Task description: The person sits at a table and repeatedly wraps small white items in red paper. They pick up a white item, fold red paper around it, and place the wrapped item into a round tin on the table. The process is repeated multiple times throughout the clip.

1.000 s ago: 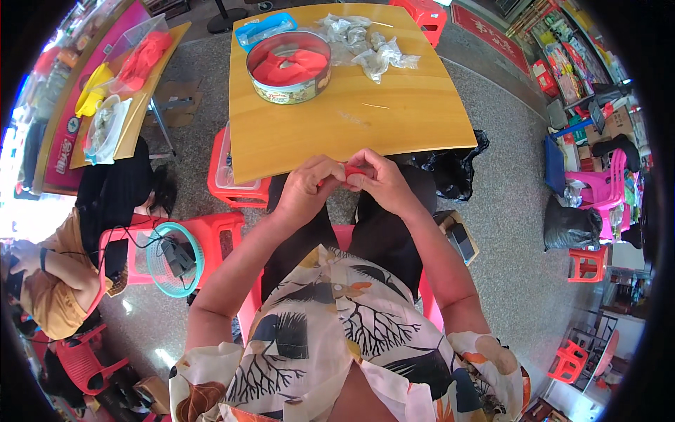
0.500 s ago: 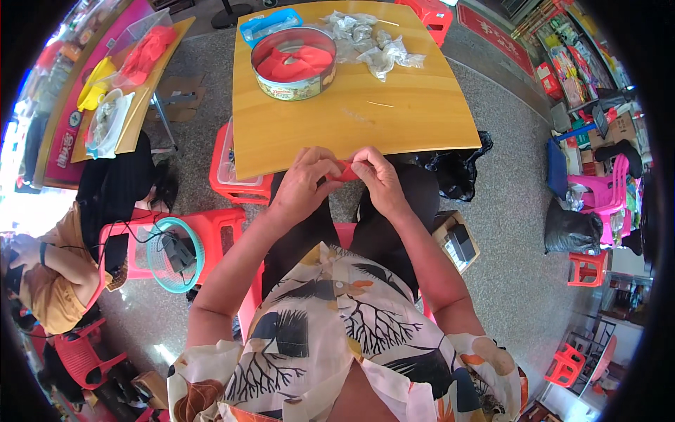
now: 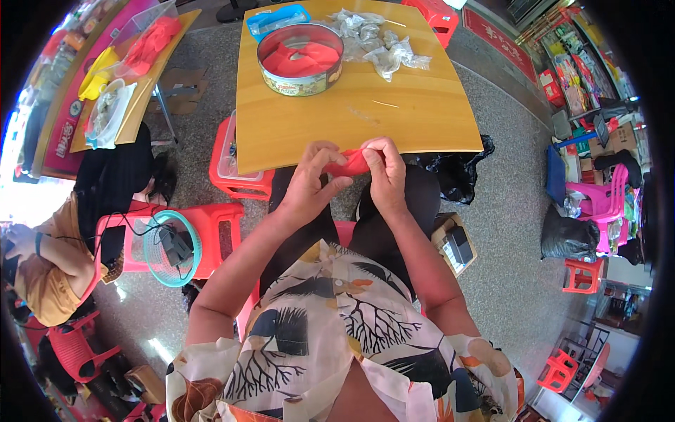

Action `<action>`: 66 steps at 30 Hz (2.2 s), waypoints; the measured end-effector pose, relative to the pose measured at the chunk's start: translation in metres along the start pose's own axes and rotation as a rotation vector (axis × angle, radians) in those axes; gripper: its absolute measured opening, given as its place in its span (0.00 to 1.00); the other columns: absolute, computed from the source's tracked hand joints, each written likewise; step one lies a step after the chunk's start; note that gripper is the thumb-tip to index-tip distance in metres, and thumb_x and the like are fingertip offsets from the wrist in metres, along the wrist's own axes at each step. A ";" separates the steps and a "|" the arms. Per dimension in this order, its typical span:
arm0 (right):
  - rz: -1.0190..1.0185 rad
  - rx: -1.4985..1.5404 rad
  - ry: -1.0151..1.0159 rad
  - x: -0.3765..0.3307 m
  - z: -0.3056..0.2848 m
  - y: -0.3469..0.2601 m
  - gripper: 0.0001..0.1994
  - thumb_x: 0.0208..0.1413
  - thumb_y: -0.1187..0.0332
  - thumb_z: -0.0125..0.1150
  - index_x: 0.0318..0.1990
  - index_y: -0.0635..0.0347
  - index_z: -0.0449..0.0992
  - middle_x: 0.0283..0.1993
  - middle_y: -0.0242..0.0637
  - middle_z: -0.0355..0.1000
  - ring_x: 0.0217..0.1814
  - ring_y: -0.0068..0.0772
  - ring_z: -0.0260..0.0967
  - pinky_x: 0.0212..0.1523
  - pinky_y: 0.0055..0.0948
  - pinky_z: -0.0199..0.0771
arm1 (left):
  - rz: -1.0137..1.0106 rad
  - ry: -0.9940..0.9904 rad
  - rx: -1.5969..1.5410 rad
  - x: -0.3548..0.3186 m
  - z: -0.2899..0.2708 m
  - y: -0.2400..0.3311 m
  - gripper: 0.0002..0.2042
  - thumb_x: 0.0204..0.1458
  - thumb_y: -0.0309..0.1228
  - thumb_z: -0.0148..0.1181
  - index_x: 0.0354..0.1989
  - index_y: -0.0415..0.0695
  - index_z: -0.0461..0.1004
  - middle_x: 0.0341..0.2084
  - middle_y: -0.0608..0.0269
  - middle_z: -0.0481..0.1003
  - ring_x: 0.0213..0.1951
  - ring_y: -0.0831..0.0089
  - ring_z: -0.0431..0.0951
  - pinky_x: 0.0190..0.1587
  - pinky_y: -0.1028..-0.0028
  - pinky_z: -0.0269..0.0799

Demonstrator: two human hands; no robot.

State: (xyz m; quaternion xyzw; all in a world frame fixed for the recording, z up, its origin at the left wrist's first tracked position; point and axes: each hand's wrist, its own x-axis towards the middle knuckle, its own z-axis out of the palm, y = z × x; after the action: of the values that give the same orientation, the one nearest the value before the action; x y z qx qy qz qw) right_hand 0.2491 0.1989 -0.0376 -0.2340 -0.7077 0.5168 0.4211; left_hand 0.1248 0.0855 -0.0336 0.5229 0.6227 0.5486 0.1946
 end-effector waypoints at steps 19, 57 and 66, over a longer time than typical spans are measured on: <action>0.076 0.178 -0.213 0.008 -0.007 0.001 0.04 0.58 0.75 0.60 0.34 0.61 0.71 0.32 0.25 0.67 0.35 0.13 0.63 0.38 0.19 0.66 | -0.099 -0.276 -0.018 0.016 -0.031 0.008 0.09 0.51 0.25 0.64 0.38 0.38 0.71 0.35 0.61 0.71 0.40 0.72 0.72 0.45 0.74 0.68; 0.069 -0.258 -0.531 0.073 0.039 0.048 0.10 0.59 0.66 0.56 0.31 0.64 0.71 0.22 0.38 0.66 0.26 0.25 0.67 0.28 0.31 0.64 | -0.321 0.378 -0.502 -0.010 -0.100 -0.072 0.14 0.61 0.29 0.54 0.54 0.42 0.66 0.44 0.67 0.71 0.40 0.81 0.72 0.45 0.79 0.68; 0.101 -0.070 -0.556 0.058 0.019 0.015 0.05 0.58 0.71 0.60 0.34 0.62 0.73 0.26 0.28 0.68 0.29 0.17 0.61 0.33 0.22 0.64 | -0.375 0.166 -0.543 -0.010 -0.061 -0.040 0.20 0.59 0.31 0.56 0.60 0.43 0.63 0.50 0.65 0.70 0.49 0.76 0.73 0.54 0.74 0.67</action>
State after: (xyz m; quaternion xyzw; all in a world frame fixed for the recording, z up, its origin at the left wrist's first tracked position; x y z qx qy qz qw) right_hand 0.2008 0.2390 -0.0330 -0.1327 -0.8009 0.5566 0.1763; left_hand 0.0613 0.0532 -0.0529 0.2818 0.5529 0.6899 0.3727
